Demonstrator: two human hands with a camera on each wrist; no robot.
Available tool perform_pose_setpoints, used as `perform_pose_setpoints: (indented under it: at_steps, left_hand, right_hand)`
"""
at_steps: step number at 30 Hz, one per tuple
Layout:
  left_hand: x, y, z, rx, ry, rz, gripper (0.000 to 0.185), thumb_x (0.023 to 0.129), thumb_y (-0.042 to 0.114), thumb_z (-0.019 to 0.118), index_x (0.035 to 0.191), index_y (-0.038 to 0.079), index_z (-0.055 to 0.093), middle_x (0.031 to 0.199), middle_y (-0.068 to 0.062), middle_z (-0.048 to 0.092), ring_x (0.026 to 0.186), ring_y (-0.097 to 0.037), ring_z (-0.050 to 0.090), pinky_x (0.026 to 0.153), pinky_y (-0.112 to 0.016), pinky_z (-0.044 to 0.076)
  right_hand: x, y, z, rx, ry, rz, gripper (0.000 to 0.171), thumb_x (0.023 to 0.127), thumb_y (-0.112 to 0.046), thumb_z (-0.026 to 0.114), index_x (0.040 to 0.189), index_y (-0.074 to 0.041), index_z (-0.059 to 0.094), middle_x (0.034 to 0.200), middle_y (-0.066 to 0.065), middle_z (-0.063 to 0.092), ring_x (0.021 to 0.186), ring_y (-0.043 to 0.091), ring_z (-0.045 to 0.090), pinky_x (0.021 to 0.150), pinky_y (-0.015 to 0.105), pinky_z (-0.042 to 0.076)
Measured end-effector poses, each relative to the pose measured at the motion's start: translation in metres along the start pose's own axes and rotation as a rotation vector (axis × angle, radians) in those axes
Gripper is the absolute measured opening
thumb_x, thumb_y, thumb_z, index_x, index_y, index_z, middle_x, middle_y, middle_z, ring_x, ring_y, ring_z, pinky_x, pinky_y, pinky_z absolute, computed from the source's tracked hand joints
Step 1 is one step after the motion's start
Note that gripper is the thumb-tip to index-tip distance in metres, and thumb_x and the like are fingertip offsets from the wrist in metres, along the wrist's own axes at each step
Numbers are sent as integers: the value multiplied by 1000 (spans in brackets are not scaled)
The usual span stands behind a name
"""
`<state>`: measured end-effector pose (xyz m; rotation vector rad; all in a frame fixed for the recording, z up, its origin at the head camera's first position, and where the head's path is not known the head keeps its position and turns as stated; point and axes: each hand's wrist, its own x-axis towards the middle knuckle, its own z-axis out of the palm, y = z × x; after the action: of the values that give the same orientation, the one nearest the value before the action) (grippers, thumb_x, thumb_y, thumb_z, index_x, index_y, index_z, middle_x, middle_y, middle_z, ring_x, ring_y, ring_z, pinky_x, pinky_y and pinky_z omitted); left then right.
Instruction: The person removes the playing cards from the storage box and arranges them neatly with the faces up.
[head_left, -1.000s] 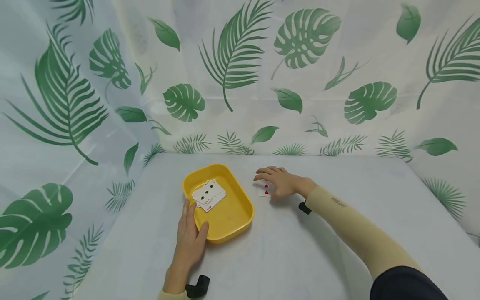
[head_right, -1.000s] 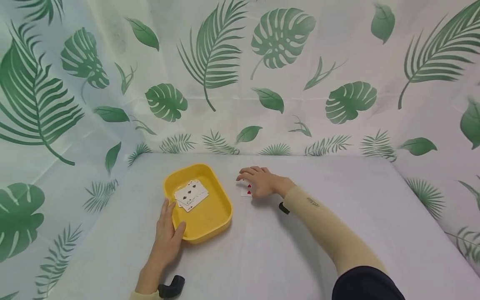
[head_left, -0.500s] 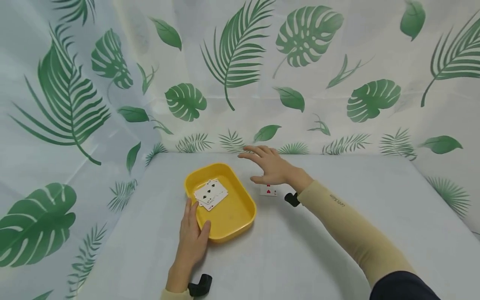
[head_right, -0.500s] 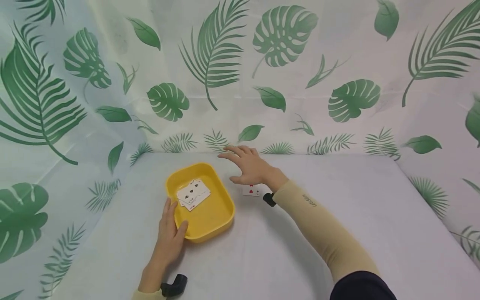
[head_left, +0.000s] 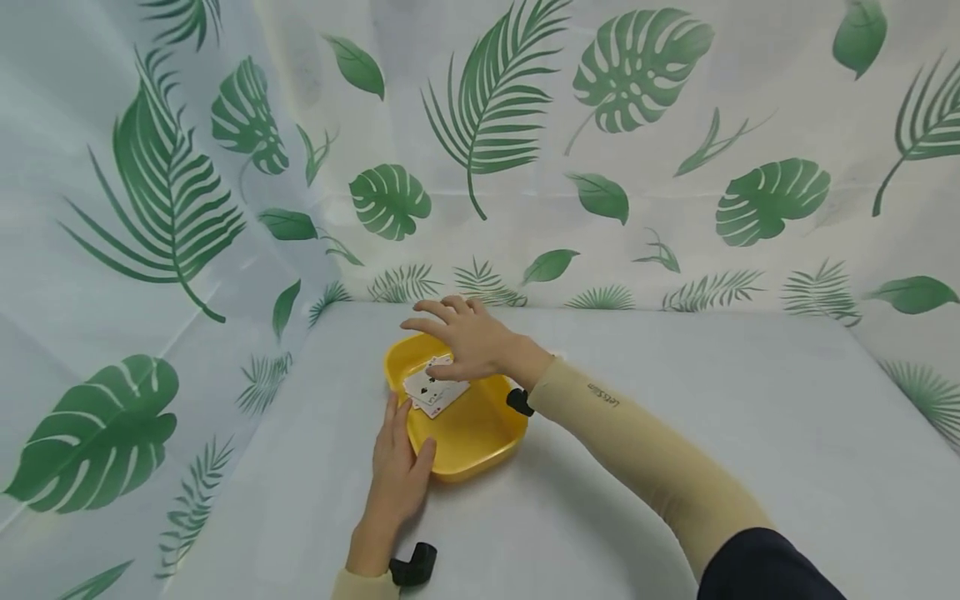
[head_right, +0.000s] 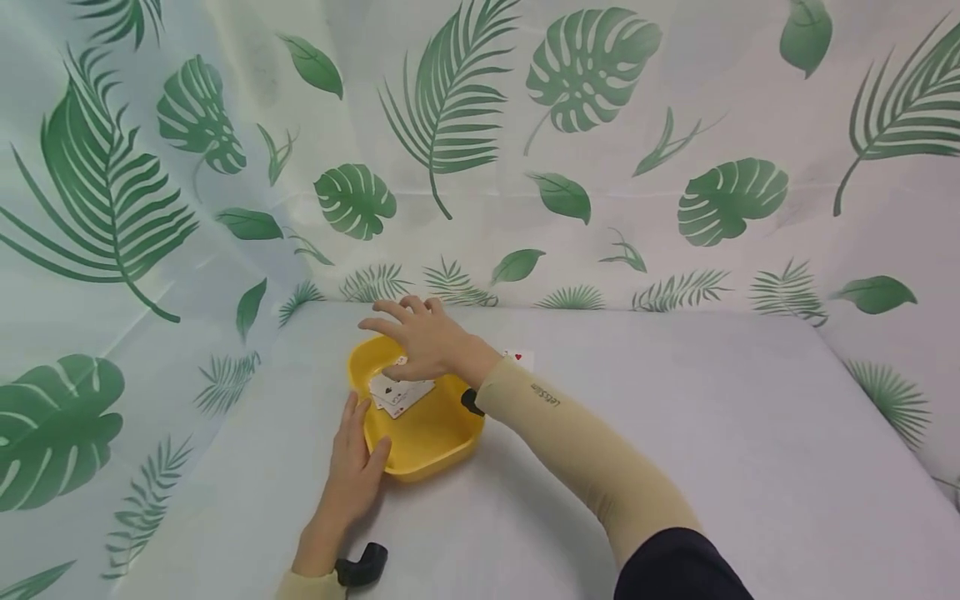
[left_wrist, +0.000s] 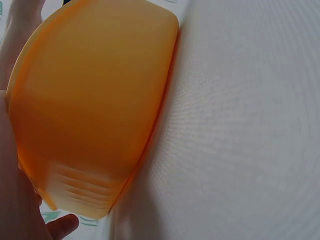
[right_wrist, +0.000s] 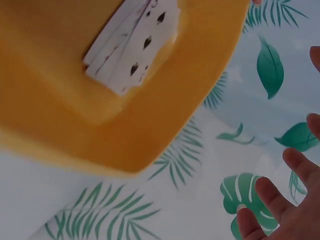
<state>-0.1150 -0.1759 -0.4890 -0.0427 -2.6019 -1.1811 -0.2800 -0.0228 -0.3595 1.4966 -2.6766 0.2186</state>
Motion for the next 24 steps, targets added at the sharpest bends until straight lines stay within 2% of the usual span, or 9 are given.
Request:
perform_pose_setpoints:
  at_steps: [8,17,20,24]
  left_hand:
    - [1,-1,1,14,44,46,64,99,20,55,154,0,29,166,-19,13,144,-47,27,112,-66,20]
    - [2,-1,2,31,57,86,62,100,21,55,152,-2,31,165,-21,16,142,-45,30,110,-65,22]
    - [2,-1,1,33,52,74,62,100,22,56,153,0,31,165,-19,15,142,-44,30,110,-64,21]
    - [1,0,0,28,21,22,64,101,26,55,155,4,28,167,-14,11,145,-41,26,113,-62,17]
  right_hand:
    - [19,-9,22,-7,-57,26,67,93,-50,62,154,-30,40,159,3,33,138,34,36,106,56,33]
    - [24,-7,52,-25,-250,98,67,95,-52,62,154,-29,41,160,4,34,142,36,35,113,58,28]
    - [27,-7,62,-50,-320,111,70,94,-56,62,155,-31,39,162,3,31,142,39,35,113,58,29]
    - [30,-9,76,-85,-403,123,72,94,-61,60,156,-34,37,164,2,27,142,42,33,115,56,26]
